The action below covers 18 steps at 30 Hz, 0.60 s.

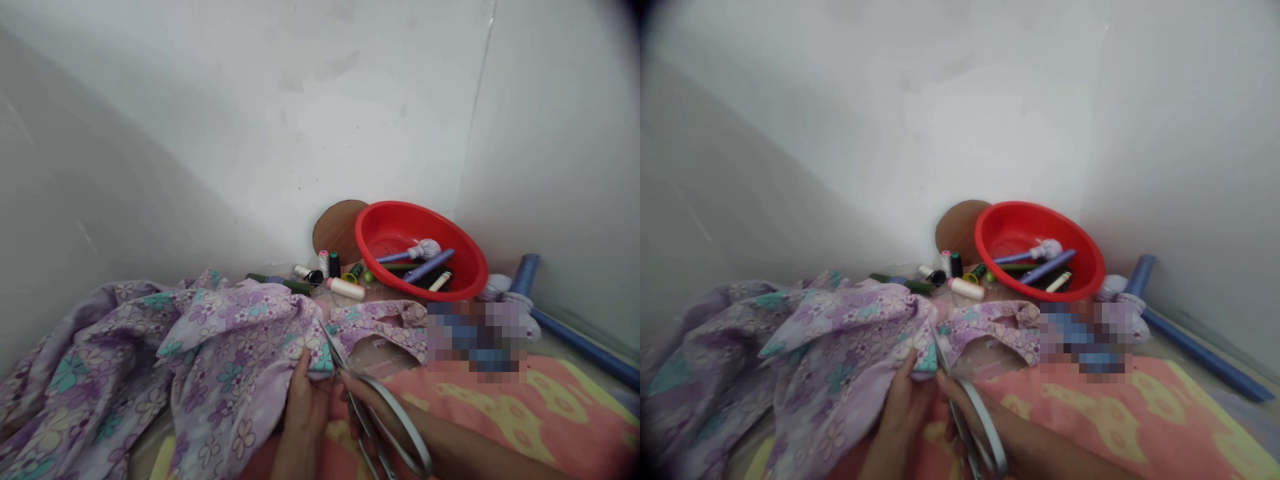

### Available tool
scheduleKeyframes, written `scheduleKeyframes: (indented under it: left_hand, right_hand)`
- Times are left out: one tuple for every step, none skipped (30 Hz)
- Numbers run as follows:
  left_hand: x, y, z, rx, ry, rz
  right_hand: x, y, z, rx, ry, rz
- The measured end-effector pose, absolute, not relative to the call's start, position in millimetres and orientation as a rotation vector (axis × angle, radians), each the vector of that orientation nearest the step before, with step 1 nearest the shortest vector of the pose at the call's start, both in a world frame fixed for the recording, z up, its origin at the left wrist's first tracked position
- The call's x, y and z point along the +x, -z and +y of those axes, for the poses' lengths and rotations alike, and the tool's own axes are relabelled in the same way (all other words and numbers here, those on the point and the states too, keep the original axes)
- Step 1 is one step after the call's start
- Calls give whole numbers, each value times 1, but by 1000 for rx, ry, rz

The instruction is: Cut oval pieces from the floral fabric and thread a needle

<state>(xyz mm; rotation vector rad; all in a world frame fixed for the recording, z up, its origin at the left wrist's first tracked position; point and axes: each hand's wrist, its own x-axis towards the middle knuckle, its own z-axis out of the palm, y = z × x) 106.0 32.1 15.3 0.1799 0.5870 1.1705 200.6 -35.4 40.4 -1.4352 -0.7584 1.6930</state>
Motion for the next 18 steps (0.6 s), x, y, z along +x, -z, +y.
scheduleKeyframes:
  left_hand:
    - [106,-15,32,178,-1171,596]
    - [106,-16,32,178,-1174,607]
    - [106,-16,32,183,-1179,616]
    - [106,-16,32,189,-1186,621]
    - [106,-16,32,195,-1195,623]
    - [107,-17,32,197,-1202,624]
    - [107,-17,32,195,-1209,626]
    - [107,-18,32,192,-1211,630]
    - [107,-19,31,189,-1210,636]
    - [107,-21,31,184,-1211,642]
    - [107,-22,30,180,-1216,644]
    - [108,-23,30,175,-1226,645]
    - [108,-25,29,169,-1234,645]
    - [108,-26,29,165,-1234,644]
    - [108,-26,28,163,-1230,644]
    - [108,-26,28,162,-1223,644]
    - [108,-26,28,160,-1219,646]
    - [108,-25,28,155,-1225,647]
  right_hand:
    - [201,-39,-33,-1429,-1704,-719]
    - [200,-37,-32,-1417,-1713,-687]
    - [200,-36,-33,-1405,-1721,-671]
    - [199,-35,-35,-1393,-1728,-662]
    - [199,-35,-37,-1383,-1736,-657]
    - [198,-34,-38,-1374,-1743,-653]
    - [198,-34,-39,-1368,-1745,-650]
    - [199,-34,-39,-1366,-1750,-647]
    - [199,-34,-38,-1370,-1760,-641]
    - [199,-34,-38,-1373,-1772,-634]
    - [200,-34,-37,-1371,-1786,-630]
    - [200,-35,-37,-1363,-1800,-629]
    - [200,-35,-37,-1356,-1813,-629]
    - [200,-37,-37,-1355,-1818,-635]
    - [200,-39,-38,-1363,-1814,-648]
    - [200,-41,-39,-1387,-1807,-661]
    - [200,-43,-40,-1425,-1796,-669]
    - [200,-46,-41,-1468,-1778,-678]
